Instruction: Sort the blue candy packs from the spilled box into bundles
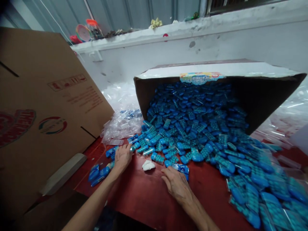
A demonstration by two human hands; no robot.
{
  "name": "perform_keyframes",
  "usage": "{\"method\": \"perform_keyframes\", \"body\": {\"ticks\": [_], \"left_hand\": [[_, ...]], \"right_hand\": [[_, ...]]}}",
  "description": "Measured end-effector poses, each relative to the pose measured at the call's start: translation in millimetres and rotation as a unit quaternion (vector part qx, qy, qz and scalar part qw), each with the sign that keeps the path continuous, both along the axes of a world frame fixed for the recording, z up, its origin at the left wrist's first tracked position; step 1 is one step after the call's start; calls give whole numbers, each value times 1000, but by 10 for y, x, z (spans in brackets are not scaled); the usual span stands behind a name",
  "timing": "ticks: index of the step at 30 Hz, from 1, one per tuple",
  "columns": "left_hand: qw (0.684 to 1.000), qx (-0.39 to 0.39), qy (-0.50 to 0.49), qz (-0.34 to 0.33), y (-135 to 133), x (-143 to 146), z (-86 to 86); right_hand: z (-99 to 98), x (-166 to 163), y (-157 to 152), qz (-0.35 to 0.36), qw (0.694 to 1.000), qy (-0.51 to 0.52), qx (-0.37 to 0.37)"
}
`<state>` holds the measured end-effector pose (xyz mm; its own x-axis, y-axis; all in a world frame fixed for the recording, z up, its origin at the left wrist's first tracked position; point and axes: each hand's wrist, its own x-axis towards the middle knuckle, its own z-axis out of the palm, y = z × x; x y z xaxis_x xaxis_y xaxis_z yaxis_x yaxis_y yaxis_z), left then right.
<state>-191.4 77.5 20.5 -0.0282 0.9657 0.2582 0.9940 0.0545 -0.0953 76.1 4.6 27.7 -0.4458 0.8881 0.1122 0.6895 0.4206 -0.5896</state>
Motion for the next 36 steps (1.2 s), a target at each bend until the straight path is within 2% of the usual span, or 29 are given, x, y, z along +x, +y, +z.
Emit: {"method": "perform_keyframes", "body": {"ticks": [4,9,11,14,17,24,26,27,30,31,32,34,36], "left_hand": [[1000,-9,-7,-1,169,95,-12],[999,22,-19,35,61,108,-8],[996,43,-68,40,29,123,-5],[983,4,-179,-35,51,171,-21],[969,-69,-207,-114,136,236,-47],[963,-83,-222,-125,289,350,-52],[944,-78,-300,-111,285,359,-39],[923,-81,-363,-95,280,361,-23],[827,-108,-550,-39,278,398,86],[802,-117,-585,-29,289,436,140],[789,-113,-603,-30,312,495,197],[796,-100,-595,-54,397,683,298],[821,-82,-558,-88,525,955,360]], "right_hand": [[41,110,-75,-13,1000,-2,-19],[-11,297,-112,-47,998,17,-30],[-49,338,-108,-57,997,34,-31],[-80,362,-106,-66,995,55,-45],[-73,385,-118,-77,993,68,-64],[-32,481,-186,-91,988,96,-78],[-28,504,-203,-100,987,98,-77],[-27,518,-209,-107,986,99,-78],[-20,577,-212,-133,983,99,-78],[-18,601,-207,-137,983,98,-77],[-19,624,-197,-137,983,95,-74],[-37,658,-166,-139,985,82,-66],[-78,660,-122,-147,985,66,-55]]}}
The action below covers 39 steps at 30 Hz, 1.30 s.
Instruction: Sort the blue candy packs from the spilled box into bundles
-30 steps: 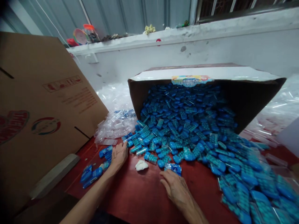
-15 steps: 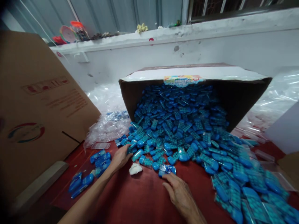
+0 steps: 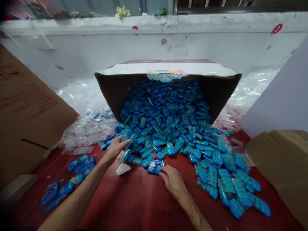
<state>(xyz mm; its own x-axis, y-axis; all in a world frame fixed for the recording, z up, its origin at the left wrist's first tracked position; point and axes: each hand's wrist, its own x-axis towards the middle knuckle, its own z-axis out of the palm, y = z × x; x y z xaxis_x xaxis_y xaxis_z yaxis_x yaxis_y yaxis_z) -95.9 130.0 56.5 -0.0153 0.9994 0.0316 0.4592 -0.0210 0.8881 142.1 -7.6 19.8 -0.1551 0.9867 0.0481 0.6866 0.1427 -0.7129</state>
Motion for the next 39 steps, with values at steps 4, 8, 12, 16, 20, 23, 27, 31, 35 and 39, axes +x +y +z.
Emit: {"method": "perform_keyframes", "body": {"ticks": [4,8,12,16,20,23,27,31,35,39], "left_hand": [[998,32,33,-38,237,581,5],[994,71,62,-57,165,819,-40],[969,170,153,-93,-323,704,-149],[988,100,99,-58,-946,647,-390],[984,-139,-114,-2,-1304,792,-617],[952,-227,-204,23,-1305,900,-631],[929,-238,-284,1,-1158,956,-506],[904,-238,-356,-6,-1098,988,-447],[904,-223,-365,0,-1077,987,-459],[900,-220,-375,16,-1057,958,-447]], "right_hand": [[-120,-102,110,-33,997,-56,45],[-202,-221,217,-60,983,-150,81],[-242,-233,267,-61,981,-161,87],[-255,-202,263,-57,982,-149,96],[-181,-176,192,-63,981,-147,108],[-60,-151,124,-64,983,-116,130],[58,-123,109,-50,990,16,130],[41,-113,192,-118,934,336,-32],[18,-109,238,-137,847,488,-161],[41,-122,196,-135,809,544,-176]]}}
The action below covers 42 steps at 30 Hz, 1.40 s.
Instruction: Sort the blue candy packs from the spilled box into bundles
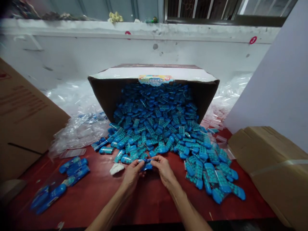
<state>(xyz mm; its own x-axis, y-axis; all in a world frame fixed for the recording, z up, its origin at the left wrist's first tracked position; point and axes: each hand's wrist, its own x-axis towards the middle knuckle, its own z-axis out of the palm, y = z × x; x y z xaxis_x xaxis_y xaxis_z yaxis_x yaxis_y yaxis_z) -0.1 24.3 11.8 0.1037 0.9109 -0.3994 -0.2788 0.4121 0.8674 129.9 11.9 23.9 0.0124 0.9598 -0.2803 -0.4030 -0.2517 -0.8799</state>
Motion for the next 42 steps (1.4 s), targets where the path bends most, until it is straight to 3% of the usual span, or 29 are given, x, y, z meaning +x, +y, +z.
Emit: {"method": "perform_keyframes", "body": {"ticks": [8,17,20,23,29,32,34,36,38,40,42], "left_hand": [[1000,-20,-1,-22,-42,30,16],[1000,-11,3,-4,-28,59,-52],[998,-44,-28,-43,-61,47,-17],[993,-69,-38,-84,-105,17,51],[987,-108,-58,-102,-194,42,115],[988,-117,-57,-86,-207,20,98],[989,-121,-49,-76,-204,-5,75],[988,-127,-42,-78,-204,-17,52],[987,-132,-39,-83,-213,-6,39],[985,-135,-47,-97,-232,20,37],[983,-134,-59,-110,-254,41,41]], "right_hand": [[-57,-112,-85,-30,998,57,25],[-216,-164,-41,-107,987,-97,74],[-236,-158,-82,-130,977,-141,88],[-210,-110,-135,-116,969,-188,108],[-89,9,-259,-71,955,-263,115],[4,286,-380,-64,904,-397,143],[53,587,-463,-125,817,-542,150],[63,884,-524,-169,720,-668,88],[25,1068,-548,-174,648,-741,24],[-51,1090,-528,-164,622,-766,8],[-138,991,-473,-153,626,-764,29]]}}
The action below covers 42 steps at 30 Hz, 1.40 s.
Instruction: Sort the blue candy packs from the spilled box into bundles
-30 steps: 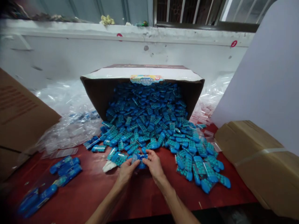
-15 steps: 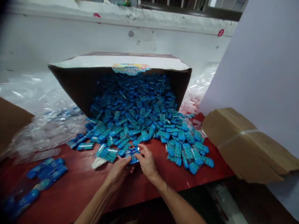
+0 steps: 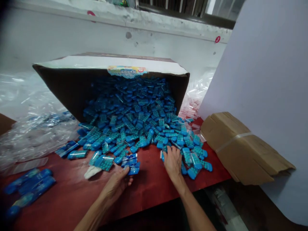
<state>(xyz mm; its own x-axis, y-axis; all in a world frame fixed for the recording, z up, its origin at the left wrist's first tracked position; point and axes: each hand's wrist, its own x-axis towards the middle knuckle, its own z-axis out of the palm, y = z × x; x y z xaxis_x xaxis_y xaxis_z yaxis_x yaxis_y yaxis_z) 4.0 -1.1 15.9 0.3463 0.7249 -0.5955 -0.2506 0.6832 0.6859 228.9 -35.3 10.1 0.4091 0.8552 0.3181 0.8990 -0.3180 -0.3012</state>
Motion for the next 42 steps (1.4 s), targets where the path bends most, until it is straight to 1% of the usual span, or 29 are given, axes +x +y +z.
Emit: {"method": "perform_keyframes", "body": {"ticks": [3,6,10,13,15,16,18,20,24,27,30,33,36,39,42], "left_hand": [[1000,-1,-11,2,-24,-6,-4],[1000,-6,-12,18,-32,-55,-21],[999,-3,-22,36,-41,-124,-36],[998,-3,-38,40,-53,-148,-36],[998,-5,-44,40,-63,-154,-36],[998,-8,-44,40,-67,-154,-36],[998,-19,-37,44,-71,-149,-34],[998,-28,-28,49,-60,-136,-25],[997,-19,-35,63,24,-91,22],[996,2,-59,69,123,-76,79],[995,0,-74,72,203,-93,145],[994,-28,-75,75,231,-121,211],[992,-53,-87,72,209,-139,249],[990,-75,-100,60,164,-148,237],[990,-90,-92,59,130,-152,174]], "right_hand": [[-83,-182,80,77,996,35,35],[-85,-246,56,145,986,63,54],[-112,-278,-195,178,978,68,87],[-215,-323,-382,222,972,32,66],[-272,-310,-404,223,974,3,45],[-278,-288,-378,210,977,-7,37],[-230,-236,-270,182,983,-15,19],[-105,-216,-126,170,985,-9,3],[208,-356,129,201,978,47,11],[309,-512,257,217,974,58,-34],[257,-619,330,214,973,42,-76],[145,-681,378,208,973,40,-95],[66,-691,445,209,970,60,-108],[58,-638,527,219,964,100,-110],[122,-553,559,230,957,147,-99]]}}
